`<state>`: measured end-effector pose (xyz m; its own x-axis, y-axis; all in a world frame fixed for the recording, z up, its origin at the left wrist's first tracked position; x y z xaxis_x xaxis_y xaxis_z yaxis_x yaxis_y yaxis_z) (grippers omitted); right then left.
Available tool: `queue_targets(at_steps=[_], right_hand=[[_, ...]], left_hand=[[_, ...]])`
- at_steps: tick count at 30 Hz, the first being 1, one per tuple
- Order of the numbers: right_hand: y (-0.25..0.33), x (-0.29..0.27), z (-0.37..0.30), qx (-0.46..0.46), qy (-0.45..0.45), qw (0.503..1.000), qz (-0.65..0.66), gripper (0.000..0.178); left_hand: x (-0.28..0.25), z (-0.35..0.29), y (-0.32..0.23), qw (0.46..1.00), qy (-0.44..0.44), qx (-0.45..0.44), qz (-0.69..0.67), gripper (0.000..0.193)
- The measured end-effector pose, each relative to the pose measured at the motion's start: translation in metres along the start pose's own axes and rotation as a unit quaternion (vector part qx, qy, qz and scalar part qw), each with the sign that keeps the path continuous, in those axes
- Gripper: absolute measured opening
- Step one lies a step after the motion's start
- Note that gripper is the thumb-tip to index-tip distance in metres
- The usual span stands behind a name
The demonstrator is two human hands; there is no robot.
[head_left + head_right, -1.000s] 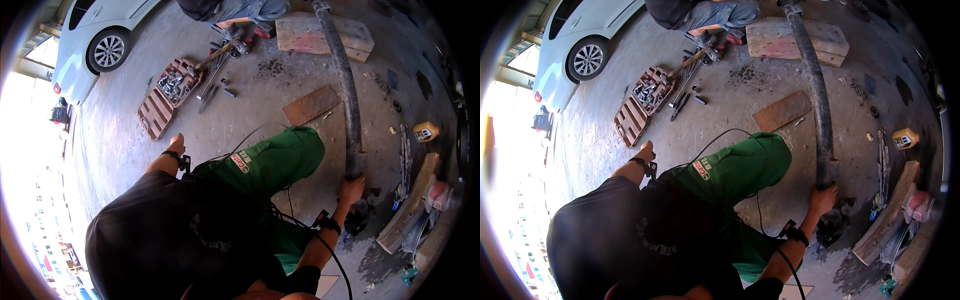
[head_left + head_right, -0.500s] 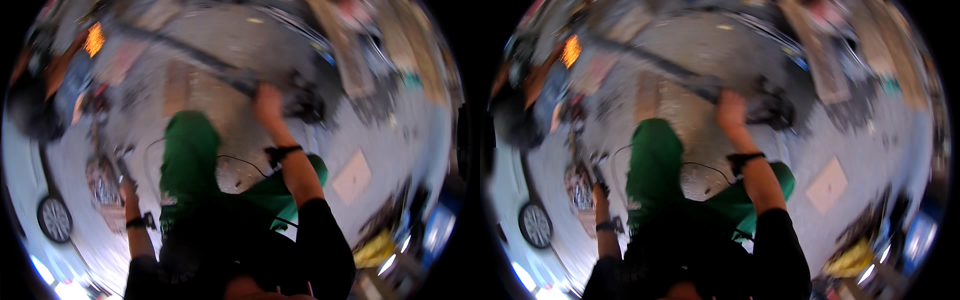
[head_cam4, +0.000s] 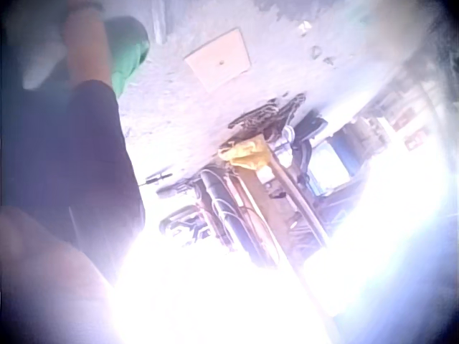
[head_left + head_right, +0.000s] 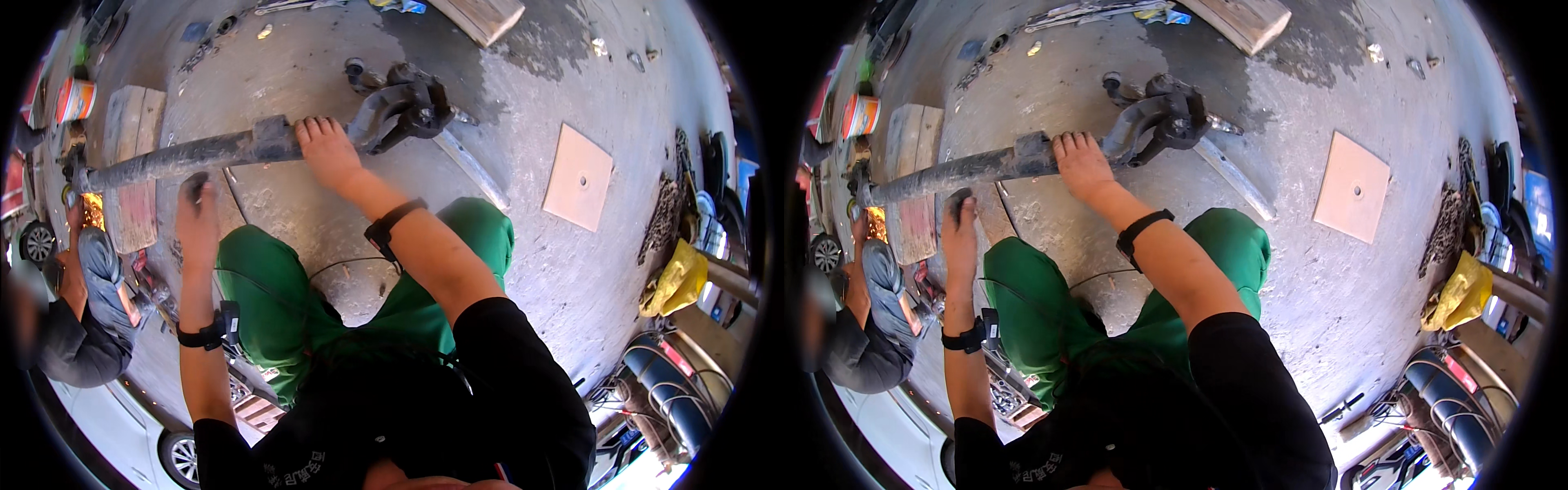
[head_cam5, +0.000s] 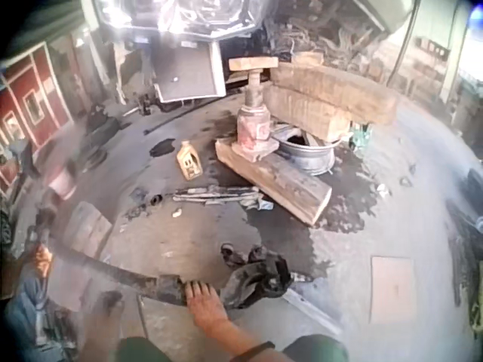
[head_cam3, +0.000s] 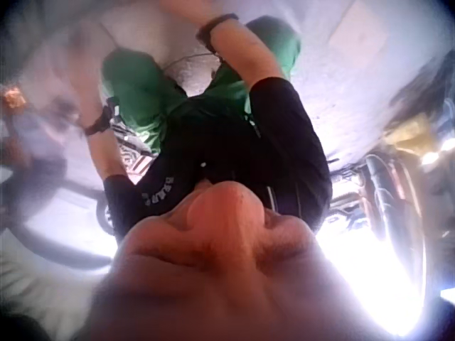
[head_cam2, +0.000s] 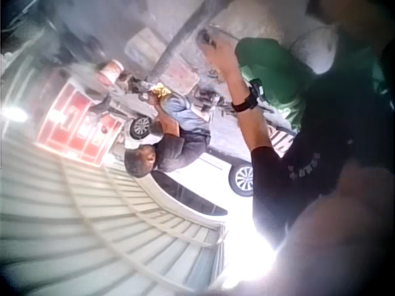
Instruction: The person cleans a drive shaft assembly by hand, then uses a screwdriver, pliers, and a hammer to remove and replace components on the joint.
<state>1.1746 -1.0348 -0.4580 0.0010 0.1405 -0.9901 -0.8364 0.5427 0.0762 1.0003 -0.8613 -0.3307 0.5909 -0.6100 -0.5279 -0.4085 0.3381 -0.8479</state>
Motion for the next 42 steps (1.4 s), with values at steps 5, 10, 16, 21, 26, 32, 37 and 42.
queue_targets(at_steps=[5,10,16,21,26,32,37,42], right_hand=[[-0.001,-0.006,0.002,-0.017,0.001,0.999,0.035,0.052],[-0.007,-0.004,0.001,-0.008,-0.027,0.998,0.049,0.051],[-0.010,0.000,-0.003,-0.001,-0.027,0.997,0.069,0.050],[-0.016,-0.004,-0.002,0.003,-0.029,0.996,0.080,0.050],[0.003,0.003,0.008,-0.024,0.021,0.997,0.070,0.049],[-0.008,0.013,0.015,-0.012,0.023,0.999,0.040,0.058],[-0.018,-0.011,0.024,0.035,0.089,0.995,0.016,0.069],[-0.020,0.000,0.003,-0.004,0.066,0.997,0.041,0.071]], left_hand=[[0.085,0.012,-0.032,0.976,0.131,0.069,0.159,0.063],[0.130,0.038,-0.020,0.870,0.207,0.155,0.420,0.105],[0.148,0.051,0.003,0.880,0.199,0.131,0.412,0.118],[0.151,0.053,-0.003,0.877,0.203,0.125,0.418,0.116],[0.115,0.057,-0.008,0.928,0.213,0.059,0.299,0.102],[-0.040,-0.006,-0.114,0.988,0.021,-0.062,0.138,0.076],[-0.209,-0.150,-0.078,0.941,-0.315,-0.126,-0.021,0.053],[-0.280,-0.375,0.024,0.778,-0.535,-0.323,-0.066,0.041]])
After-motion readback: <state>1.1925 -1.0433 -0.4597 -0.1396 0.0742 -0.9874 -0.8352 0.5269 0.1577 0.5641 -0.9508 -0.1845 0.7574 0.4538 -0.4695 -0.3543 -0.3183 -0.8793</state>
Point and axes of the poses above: each hand's wrist, its own z-axis towards the middle knuckle, its own x-axis out of the palm, y = z × x, the point moved 3 cm from there along z, towards the middle knuckle, and after that the axes turned 13 degrees about -z, right-handed, at the moved point
